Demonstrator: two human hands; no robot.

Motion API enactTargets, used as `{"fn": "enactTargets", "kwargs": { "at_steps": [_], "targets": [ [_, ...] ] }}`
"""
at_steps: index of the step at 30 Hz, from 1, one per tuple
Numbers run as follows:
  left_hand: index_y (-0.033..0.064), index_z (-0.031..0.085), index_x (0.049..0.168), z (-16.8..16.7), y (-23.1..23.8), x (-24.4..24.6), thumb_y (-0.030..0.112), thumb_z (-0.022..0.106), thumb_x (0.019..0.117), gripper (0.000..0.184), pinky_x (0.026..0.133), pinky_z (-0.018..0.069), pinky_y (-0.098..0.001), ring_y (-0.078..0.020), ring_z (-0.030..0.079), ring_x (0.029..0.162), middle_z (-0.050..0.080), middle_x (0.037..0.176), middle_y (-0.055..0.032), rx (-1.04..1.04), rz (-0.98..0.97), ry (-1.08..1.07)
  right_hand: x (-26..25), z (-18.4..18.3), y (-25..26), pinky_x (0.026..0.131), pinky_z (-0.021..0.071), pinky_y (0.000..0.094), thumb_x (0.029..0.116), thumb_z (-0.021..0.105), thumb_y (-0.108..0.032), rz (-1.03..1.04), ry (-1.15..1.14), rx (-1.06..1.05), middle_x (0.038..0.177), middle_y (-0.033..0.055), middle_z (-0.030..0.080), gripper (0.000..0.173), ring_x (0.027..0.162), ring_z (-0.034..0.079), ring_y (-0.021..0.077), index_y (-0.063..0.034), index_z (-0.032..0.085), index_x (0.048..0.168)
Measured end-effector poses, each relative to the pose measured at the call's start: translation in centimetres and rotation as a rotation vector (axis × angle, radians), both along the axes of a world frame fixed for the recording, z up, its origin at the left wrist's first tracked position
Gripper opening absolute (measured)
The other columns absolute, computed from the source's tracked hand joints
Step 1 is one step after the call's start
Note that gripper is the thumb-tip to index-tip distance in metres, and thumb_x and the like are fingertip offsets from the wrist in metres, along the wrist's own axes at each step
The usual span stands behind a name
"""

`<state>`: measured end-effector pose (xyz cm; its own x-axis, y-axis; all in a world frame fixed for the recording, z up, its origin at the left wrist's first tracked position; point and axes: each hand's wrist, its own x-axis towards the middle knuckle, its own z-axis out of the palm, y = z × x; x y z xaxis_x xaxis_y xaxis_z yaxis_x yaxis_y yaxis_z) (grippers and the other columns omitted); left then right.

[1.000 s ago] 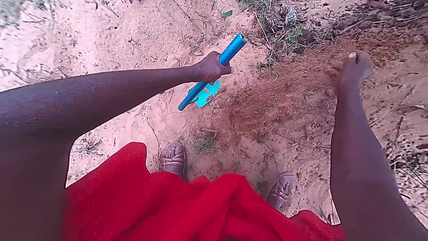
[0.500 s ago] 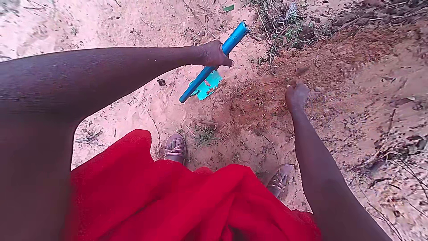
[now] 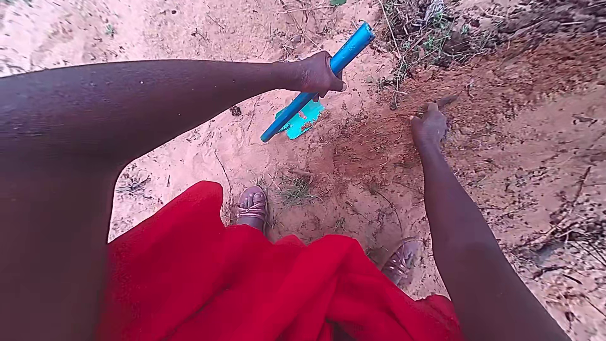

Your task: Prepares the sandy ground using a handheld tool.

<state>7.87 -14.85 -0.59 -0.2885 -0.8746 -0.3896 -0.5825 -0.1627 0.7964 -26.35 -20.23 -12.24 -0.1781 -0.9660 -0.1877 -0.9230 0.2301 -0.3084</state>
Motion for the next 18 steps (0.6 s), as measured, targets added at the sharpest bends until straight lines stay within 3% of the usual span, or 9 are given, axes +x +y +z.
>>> {"fn": "enactTargets", "kwargs": {
  "at_steps": [5,8,9,11,13,14,16,17,18],
  "targets": [
    [0.0064,0.066,0.09,0.1,0.2,0.0,0.019,0.065,0.101,0.017,0.052,0.0511,-0.0218,-0.0054,0.055,0.048,0.057,0.06,0.0036,0.004,0.008,0.01,0.7,-0.5,-0.2,0.104,0.0456,0.0645,0.1052,0.054,-0.019,0.109,0.105,0.013,0.15,0.0263,0.049,0.031,0.132,0.054,0.0463,-0.0015,0.067,0.127],
    [0.0062,0.066,0.091,0.1,0.2,0.0,0.019,0.065,0.1006,0.016,0.052,0.0514,-0.022,-0.0057,0.056,0.048,0.058,0.061,0.0032,-0.001,0.001,0.005,-0.6,-2.1,0.0,0.11,0.0403,0.0607,0.1035,0.056,-0.017,0.19,-0.133,-0.077,0.137,0.026,0.061,0.028,0.129,0.057,0.043,0.0004,0.071,0.12],
    [0.0064,0.066,0.091,0.1,0.2,0.0,0.019,0.065,0.1009,0.016,0.053,0.0515,-0.0221,-0.0059,0.056,0.048,0.058,0.06,0.0031,0.0,-0.004,0.004,-0.8,-2.4,0.2,0.105,0.0449,0.0562,0.1038,0.056,-0.017,0.162,-0.233,-0.084,0.125,0.0247,0.067,0.028,0.118,0.063,0.0378,0.0009,0.07,0.12],
    [0.0062,0.065,0.091,0.1,0.2,0.0,0.019,0.065,0.1011,0.016,0.052,0.0518,-0.0219,-0.0059,0.056,0.048,0.058,0.06,0.0033,0.006,0.004,0.015,-0.9,-3.2,0.5,0.07,0.0537,0.0393,0.108,0.051,-0.021,0.101,-0.426,-0.058,0.095,0.0132,0.064,0.027,0.072,0.061,0.0178,0.0005,0.065,0.117],
    [0.0059,0.065,0.092,0.2,0.2,-0.1,0.019,0.065,0.101,0.016,0.053,0.0529,-0.0221,-0.0063,0.057,0.048,0.058,0.06,0.0031,0.016,0.023,0.019,-0.8,-3.6,0.3,0.061,0.0537,0.039,0.1124,0.041,-0.026,0.056,-0.521,0.029,0.093,0.0122,0.06,0.033,0.061,0.057,0.0171,0.0003,0.06,0.12],
    [0.0059,0.065,0.092,0.3,0.3,-0.2,0.019,0.065,0.1012,0.016,0.052,0.0529,-0.0222,-0.0065,0.057,0.048,0.058,0.06,0.0031,0.019,0.033,0.016,-0.6,-3.4,0.2,0.064,0.0557,0.0441,0.1131,0.039,-0.026,0.059,-0.462,0.064,0.098,0.0164,0.062,0.035,0.066,0.061,0.0228,0.0008,0.059,0.122],
    [0.0062,0.064,0.091,0.3,0.3,-0.2,0.02,0.064,0.1017,0.018,0.052,0.053,-0.0228,-0.0069,0.057,0.048,0.058,0.06,0.0026,0.014,0.03,0.004,0.6,-2.0,0.0,0.088,0.0531,0.0601,0.1121,0.039,-0.023,0.062,-0.242,0.123,0.118,0.0279,0.065,0.036,0.099,0.068,0.0404,0.0021,0.06,0.128],
    [0.0064,0.064,0.09,0.2,0.3,-0.1,0.02,0.065,0.1015,0.018,0.053,0.0532,-0.0235,-0.0073,0.057,0.048,0.058,0.06,0.0024,0.011,0.027,0.0,1.3,-1.3,0.1,0.098,0.0481,0.0643,0.1101,0.042,-0.022,0.06,-0.123,0.151,0.127,0.0312,0.063,0.036,0.117,0.064,0.0458,0.0029,0.059,0.131],
    [0.0068,0.063,0.088,0.1,0.3,-0.2,0.02,0.065,0.1013,0.019,0.053,0.0537,-0.0241,-0.0076,0.057,0.049,0.058,0.061,0.0023,0.01,0.028,-0.007,2.0,-0.7,0.4,0.101,0.0466,0.0664,0.107,0.046,-0.021,0.049,-0.02,0.172,0.131,0.0325,0.062,0.037,0.124,0.06,0.0481,0.0035,0.058,0.132]
  ]
}}
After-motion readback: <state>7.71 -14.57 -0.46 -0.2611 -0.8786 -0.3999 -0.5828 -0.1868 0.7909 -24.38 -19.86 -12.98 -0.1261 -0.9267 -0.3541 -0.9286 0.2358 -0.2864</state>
